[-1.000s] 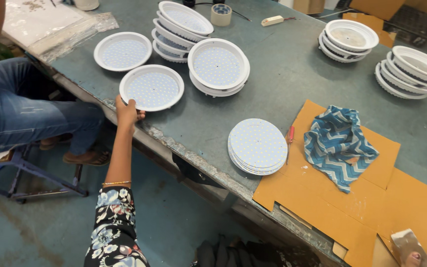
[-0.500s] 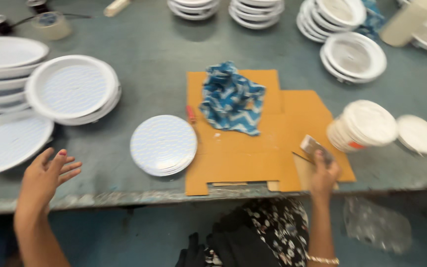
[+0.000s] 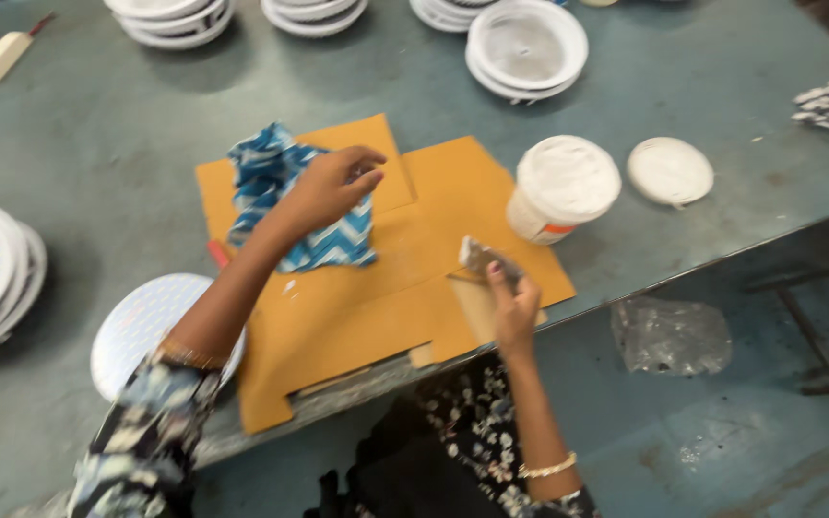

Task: The person scoops white paste from a container with a small metal spatula and spreads it evenly inside the concave surface of white circular LED light housings. They handle each housing one at a time, rotate it to cover the interior, and place the finished units into a stack on the table.

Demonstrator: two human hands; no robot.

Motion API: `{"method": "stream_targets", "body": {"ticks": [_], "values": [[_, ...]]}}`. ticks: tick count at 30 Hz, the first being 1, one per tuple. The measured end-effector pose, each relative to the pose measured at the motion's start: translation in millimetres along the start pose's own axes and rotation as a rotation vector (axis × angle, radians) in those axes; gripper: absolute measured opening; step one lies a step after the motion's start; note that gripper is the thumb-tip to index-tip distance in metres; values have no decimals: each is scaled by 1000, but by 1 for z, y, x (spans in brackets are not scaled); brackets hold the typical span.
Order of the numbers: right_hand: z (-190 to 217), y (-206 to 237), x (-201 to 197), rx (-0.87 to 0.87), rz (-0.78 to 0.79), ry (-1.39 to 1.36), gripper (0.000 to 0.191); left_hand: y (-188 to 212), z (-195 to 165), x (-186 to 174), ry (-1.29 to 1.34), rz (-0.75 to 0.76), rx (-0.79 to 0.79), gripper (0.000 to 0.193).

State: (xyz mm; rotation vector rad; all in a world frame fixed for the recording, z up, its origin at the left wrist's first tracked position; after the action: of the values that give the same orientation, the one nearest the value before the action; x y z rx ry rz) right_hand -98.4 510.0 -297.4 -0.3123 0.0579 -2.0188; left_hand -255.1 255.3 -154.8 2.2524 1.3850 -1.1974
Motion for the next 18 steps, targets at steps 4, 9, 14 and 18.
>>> {"method": "stream_targets", "body": {"ticks": [4,9,14,18], "values": [[6,-21,-24,43,28,22,40,-136,-44,84,-396,-67,258,50],[17,-44,-48,-11,56,-13,31,-238,-108,142,-774,-237,388,69],[7,-63,-58,4,69,-27,31,-284,-140,169,-903,-282,473,48],[-2,-66,-59,31,76,-57,32,-295,-133,175,-774,-138,360,21]]}}
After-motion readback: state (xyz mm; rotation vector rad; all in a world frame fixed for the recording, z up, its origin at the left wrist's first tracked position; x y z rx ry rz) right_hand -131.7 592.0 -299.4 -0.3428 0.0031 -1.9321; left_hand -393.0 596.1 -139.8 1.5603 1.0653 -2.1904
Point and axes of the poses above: each hand's wrist, its own y-axis away from the middle knuckle, its own x-axis out of the palm, z = x × y, the point moved 7 cm from there along -y, towards the middle knuckle, and after that the axes turned 2 degrees about -y, right-handed, at the moved point
